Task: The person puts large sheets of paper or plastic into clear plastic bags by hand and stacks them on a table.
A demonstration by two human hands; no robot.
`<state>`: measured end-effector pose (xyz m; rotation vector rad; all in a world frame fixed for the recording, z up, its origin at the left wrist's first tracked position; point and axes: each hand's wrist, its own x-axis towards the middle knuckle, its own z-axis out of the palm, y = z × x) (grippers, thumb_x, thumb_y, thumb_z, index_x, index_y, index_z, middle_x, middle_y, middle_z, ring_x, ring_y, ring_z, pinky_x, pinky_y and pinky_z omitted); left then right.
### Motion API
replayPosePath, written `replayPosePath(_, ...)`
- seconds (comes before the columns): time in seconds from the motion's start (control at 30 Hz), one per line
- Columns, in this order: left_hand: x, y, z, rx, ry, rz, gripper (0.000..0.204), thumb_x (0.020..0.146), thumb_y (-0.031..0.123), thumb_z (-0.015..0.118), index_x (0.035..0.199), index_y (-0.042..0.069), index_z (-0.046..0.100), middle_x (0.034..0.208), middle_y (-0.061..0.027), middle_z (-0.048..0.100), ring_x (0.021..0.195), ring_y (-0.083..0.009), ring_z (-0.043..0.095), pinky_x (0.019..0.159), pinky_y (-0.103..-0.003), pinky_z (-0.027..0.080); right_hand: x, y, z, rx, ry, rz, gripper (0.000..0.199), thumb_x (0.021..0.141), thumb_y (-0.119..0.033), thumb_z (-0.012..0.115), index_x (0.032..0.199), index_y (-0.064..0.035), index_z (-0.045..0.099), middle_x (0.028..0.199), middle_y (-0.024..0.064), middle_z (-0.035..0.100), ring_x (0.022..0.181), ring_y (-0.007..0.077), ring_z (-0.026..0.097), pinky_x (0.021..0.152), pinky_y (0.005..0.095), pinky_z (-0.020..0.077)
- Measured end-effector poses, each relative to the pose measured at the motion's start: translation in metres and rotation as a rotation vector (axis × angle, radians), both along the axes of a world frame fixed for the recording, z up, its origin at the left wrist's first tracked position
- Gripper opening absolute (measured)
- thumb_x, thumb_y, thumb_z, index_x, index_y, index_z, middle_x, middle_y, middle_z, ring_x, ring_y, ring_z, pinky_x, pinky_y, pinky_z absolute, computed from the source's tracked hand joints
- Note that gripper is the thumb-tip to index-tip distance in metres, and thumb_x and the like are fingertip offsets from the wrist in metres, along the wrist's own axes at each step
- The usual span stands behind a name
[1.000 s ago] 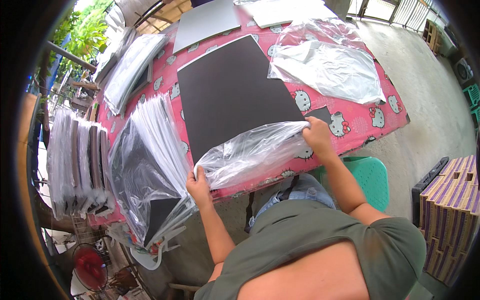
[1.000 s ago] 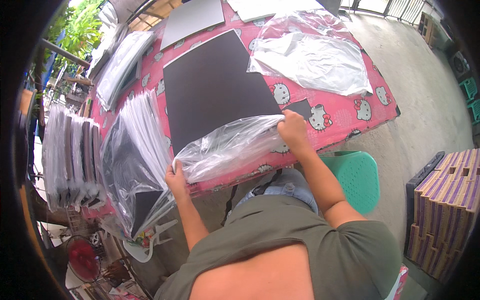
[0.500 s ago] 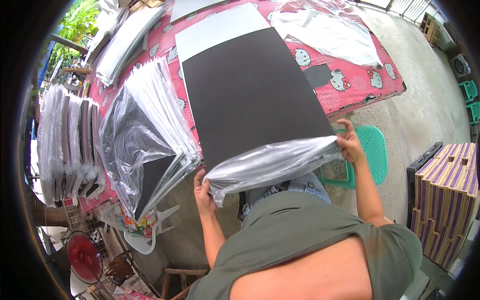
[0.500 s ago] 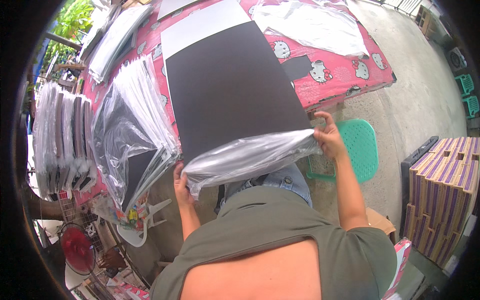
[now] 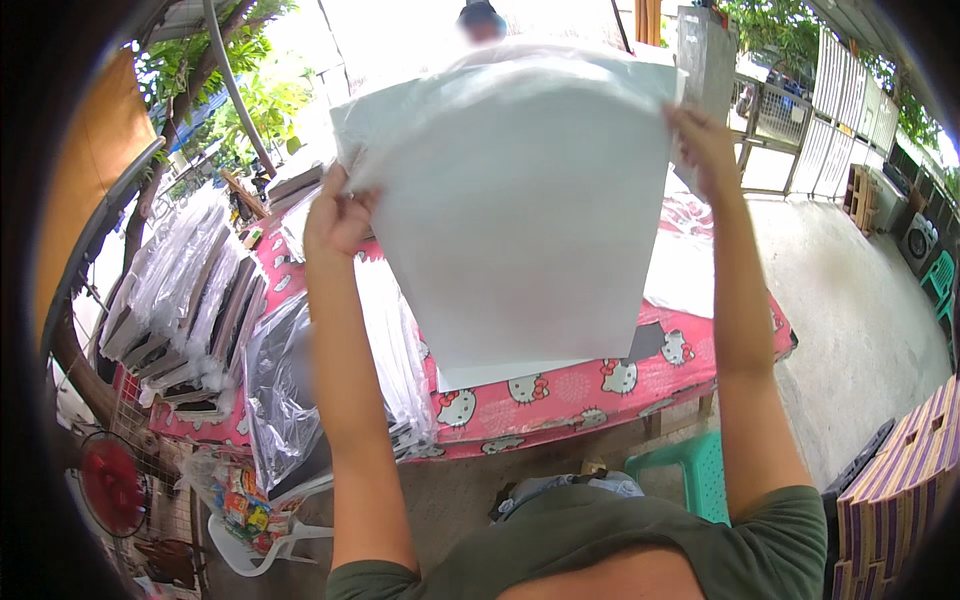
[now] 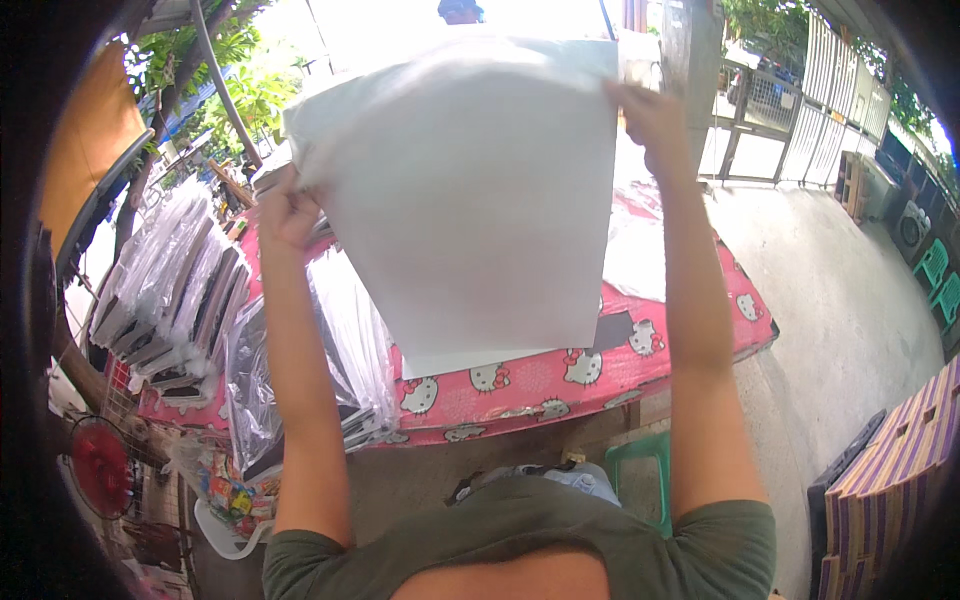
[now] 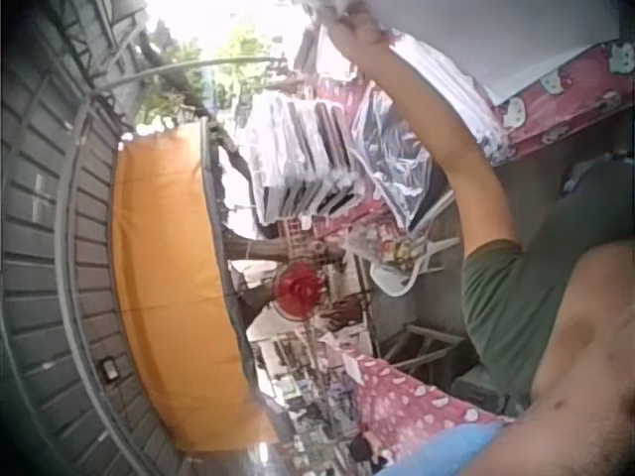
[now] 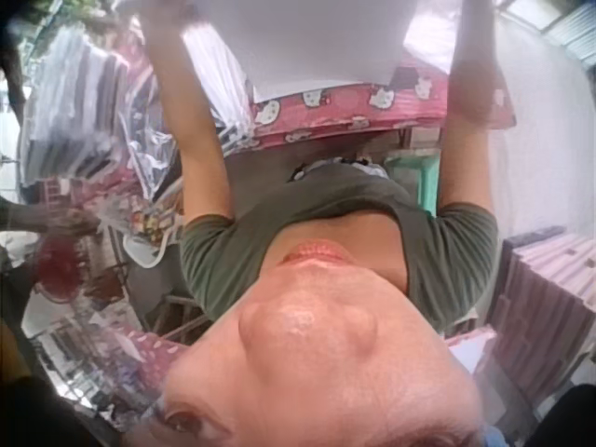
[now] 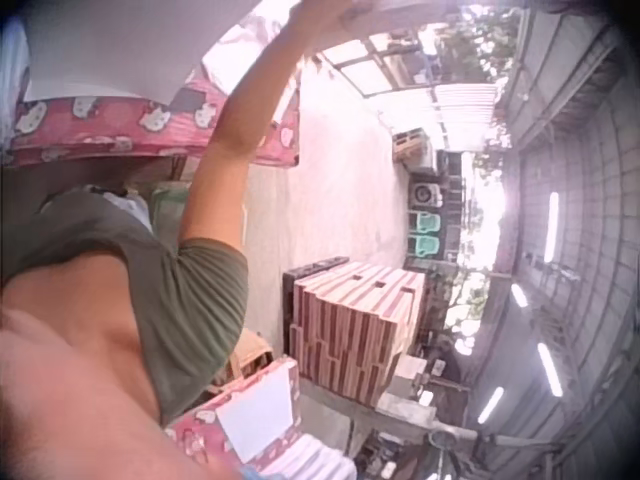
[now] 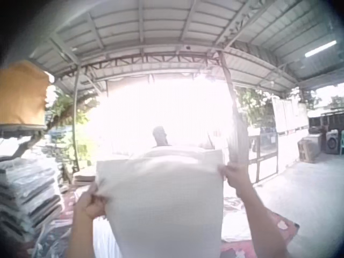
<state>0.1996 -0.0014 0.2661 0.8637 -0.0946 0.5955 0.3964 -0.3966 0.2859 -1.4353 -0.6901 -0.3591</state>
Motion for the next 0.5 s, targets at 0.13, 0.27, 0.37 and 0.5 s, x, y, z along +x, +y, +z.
replayPosePath(0.13, 0.019, 0.000, -0.082, 0.096, 0.255, 0.181, 0.027, 0.085, 0.019, 0.051, 0.108, 0.006, 0.052, 0.093, -0.0067, 0.060, 0.057, -0.0194, 0.058, 0.057, -0.032, 0.052, 0.038, 0.010, -0.084, -0.062, 0.101, -0.014, 0.040, 0.073, -0.028, 0.066, 0.099, 0.0003, 0.060, 0.087, 0.0070, 0.060, 0.081, 0.0133, 0.054, 0.071, 0.0240, 0.0414)
replayPosePath(0.27, 0.012, 0.003, -0.152, 0.604, 0.812, 0.498, 0.024, 0.078, 0.025, 0.063, 0.089, 0.005, 0.061, 0.074, -0.0025, 0.060, 0.050, -0.0138, 0.054, 0.053, -0.024, 0.047, 0.040, 0.026, -0.149, 0.016, 0.320, 0.324, 0.034, 0.076, -0.016, 0.060, 0.101, 0.0081, 0.055, 0.095, 0.0118, 0.059, 0.089, 0.0161, 0.054, 0.079, 0.0273, 0.0408)
replayPosePath(0.37, 0.014, 0.021, -0.185, 0.942, 0.377, 0.961, 0.027, 0.076, 0.018, 0.064, 0.096, 0.001, 0.057, 0.081, -0.0057, 0.060, 0.062, -0.0156, 0.056, 0.061, -0.024, 0.046, 0.042, 0.033, -0.147, 0.096, 0.261, 0.446, 0.034, 0.074, -0.007, 0.056, 0.104, 0.0083, 0.052, 0.099, 0.0130, 0.057, 0.090, 0.0185, 0.054, 0.080, 0.0289, 0.0420)
replayPosePath(0.5, 0.030, -0.025, -0.105, 0.599, 0.174, 0.682, 0.044, 0.075, 0.008, 0.063, 0.113, 0.000, 0.043, 0.094, -0.0114, 0.058, 0.083, -0.0181, 0.056, 0.073, -0.028, 0.045, 0.049, 0.041, -0.077, 0.122, 0.168, 0.245, 0.061, 0.067, -0.002, 0.059, 0.119, 0.0007, 0.027, 0.106, 0.0228, 0.050, 0.086, 0.0238, 0.055, 0.071, 0.0323, 0.0470)
